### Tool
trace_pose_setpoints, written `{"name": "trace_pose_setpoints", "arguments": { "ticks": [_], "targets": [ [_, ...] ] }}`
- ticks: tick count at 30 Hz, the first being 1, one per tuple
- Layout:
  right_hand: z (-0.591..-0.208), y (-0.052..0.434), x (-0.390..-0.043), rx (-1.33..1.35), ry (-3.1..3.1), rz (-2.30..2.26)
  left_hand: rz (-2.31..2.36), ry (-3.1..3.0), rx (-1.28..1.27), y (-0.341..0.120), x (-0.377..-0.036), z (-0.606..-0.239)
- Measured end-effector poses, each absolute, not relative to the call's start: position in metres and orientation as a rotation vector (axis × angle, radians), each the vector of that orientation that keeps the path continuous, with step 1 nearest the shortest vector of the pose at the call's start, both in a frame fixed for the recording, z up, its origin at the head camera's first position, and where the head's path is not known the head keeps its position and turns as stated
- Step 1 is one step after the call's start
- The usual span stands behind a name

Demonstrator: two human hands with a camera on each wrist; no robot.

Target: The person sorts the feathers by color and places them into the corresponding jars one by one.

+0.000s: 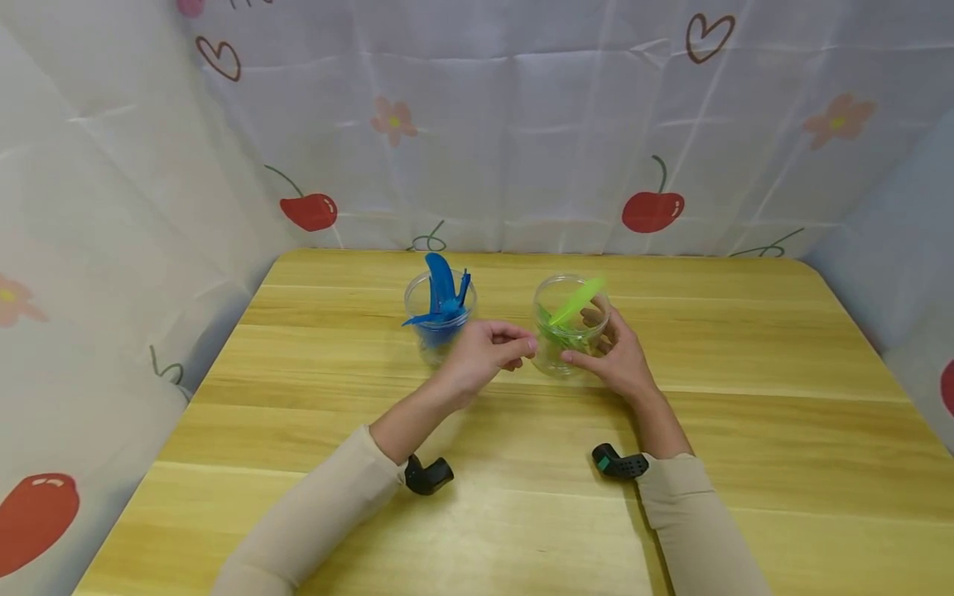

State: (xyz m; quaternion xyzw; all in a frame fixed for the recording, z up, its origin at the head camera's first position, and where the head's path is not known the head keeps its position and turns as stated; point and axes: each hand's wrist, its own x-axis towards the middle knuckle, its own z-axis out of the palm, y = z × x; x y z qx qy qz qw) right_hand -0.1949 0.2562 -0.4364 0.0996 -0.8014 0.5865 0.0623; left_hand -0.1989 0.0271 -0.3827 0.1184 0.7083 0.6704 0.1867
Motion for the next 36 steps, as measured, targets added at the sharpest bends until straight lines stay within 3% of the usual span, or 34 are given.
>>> {"name": "trace_pose_setpoints", "arguments": {
  "ticks": [14,23,30,36],
  "targets": [
    [-0.47,0.268,-0.213,0.311,-2.373,1.831,2.023,1.675,0.035,0.04,-0.205,-0.382],
    [-0.467,0.267,-0.213,0.287,-2.391,1.831,2.064,1.574,0.006,0.042,-0.205,-0.385],
    [-0.438,0.256,-0.198,0.299,-2.412,1.818,2.1,1.566,0.028,0.041,-0.204,-0.383],
    [-0.46,0.264,-0.209,0.279,-2.408,1.806,2.106,1.564,0.036,0.038,-0.203,-0.382]
  ]
}}
